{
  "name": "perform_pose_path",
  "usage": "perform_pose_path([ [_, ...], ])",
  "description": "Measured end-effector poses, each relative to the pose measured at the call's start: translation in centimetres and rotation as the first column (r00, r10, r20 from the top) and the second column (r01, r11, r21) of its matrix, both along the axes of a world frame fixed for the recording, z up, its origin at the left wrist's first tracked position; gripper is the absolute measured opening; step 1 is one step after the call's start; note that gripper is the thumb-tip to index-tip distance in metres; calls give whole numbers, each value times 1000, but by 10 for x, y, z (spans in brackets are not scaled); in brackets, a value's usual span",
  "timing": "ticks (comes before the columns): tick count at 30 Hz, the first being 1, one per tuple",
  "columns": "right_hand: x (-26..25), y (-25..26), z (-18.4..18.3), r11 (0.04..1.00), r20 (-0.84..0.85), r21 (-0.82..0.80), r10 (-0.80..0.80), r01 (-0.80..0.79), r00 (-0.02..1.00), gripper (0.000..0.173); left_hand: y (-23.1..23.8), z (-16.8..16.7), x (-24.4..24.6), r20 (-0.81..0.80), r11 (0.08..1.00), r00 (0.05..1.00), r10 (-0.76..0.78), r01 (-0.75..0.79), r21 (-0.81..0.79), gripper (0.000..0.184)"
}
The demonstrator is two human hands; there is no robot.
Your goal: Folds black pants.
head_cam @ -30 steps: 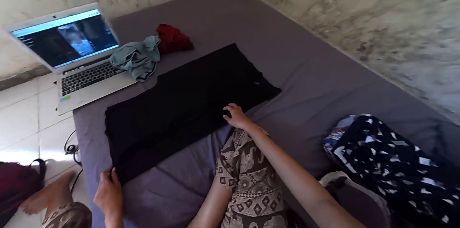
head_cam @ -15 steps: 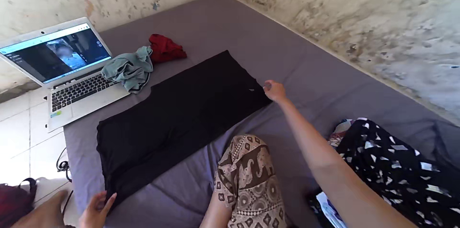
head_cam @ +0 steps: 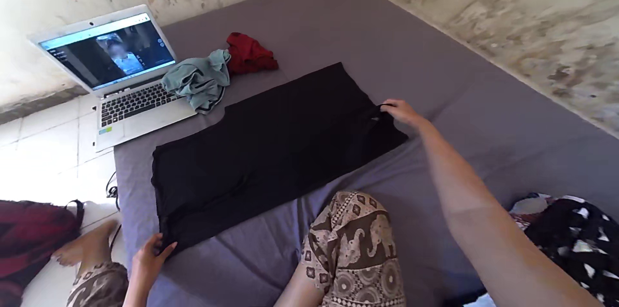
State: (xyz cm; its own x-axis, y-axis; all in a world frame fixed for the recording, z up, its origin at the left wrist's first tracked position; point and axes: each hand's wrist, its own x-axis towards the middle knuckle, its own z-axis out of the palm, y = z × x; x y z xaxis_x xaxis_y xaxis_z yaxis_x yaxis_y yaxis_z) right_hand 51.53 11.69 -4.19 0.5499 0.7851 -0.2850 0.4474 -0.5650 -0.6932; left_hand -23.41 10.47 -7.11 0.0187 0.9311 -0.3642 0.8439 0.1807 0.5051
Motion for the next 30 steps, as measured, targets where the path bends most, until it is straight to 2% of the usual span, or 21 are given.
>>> perform_pose_path([
  [2, 3, -13, 0, 997, -75, -57, -62, 58, 995, 45, 2, 12, 6, 17, 1000, 1000, 3, -3, -15, 45],
  [5, 16, -30, -14, 992, -88, -130, -11, 0, 996, 53, 3, 33, 3, 111, 993, 991, 77, -66, -102, 36],
  [7, 16, -34, -10, 967, -70, -245, 46, -62, 997, 57, 7, 38, -2, 230, 965, 951, 206, -158, -210, 47],
  [9, 7, -41, 5, 907, -50, -407, 96, -108, 994, 53, 10, 42, -3, 265, 931, 919, 292, -210, -300, 52],
  [12, 12, -53, 14, 825, -55, -546, 140, -147, 989, 46, 14, 42, -5, 215, 933, 961, 175, -92, -347, 42],
  [15, 15, -65, 17, 847, -57, -518, 106, -120, 993, 30, 16, 44, 0, 190, 932, 978, 82, -8, -363, 48],
  [17, 12, -71, 18, 888, -91, -455, 36, -73, 995, 23, 15, 38, 0, 253, 951, 962, 103, -21, -308, 34],
  [20, 6, -78, 14, 947, -242, -321, -89, 7, 966, 12, 21, 0, -32, 389, 983, 917, 85, -12, -185, 33],
  [21, 8, -81, 9, 962, -294, -271, -120, 37, 948, 9, 23, -7, -39, 421, 989, 905, 60, 2, -146, 32],
  [22, 12, -84, 5, 969, -323, -240, -143, 65, 935, 9, 21, 0, -34, 427, 991, 903, 39, 19, -133, 31],
  [25, 19, -93, 1, 952, -258, -289, -180, 102, 949, 21, 18, 28, -19, 334, 984, 942, -41, 96, -149, 31],
  [30, 23, -94, -5, 915, -48, -401, -56, 32, 997, 42, 15, 20, -22, 143, 984, 980, -140, 154, -92, 38],
])
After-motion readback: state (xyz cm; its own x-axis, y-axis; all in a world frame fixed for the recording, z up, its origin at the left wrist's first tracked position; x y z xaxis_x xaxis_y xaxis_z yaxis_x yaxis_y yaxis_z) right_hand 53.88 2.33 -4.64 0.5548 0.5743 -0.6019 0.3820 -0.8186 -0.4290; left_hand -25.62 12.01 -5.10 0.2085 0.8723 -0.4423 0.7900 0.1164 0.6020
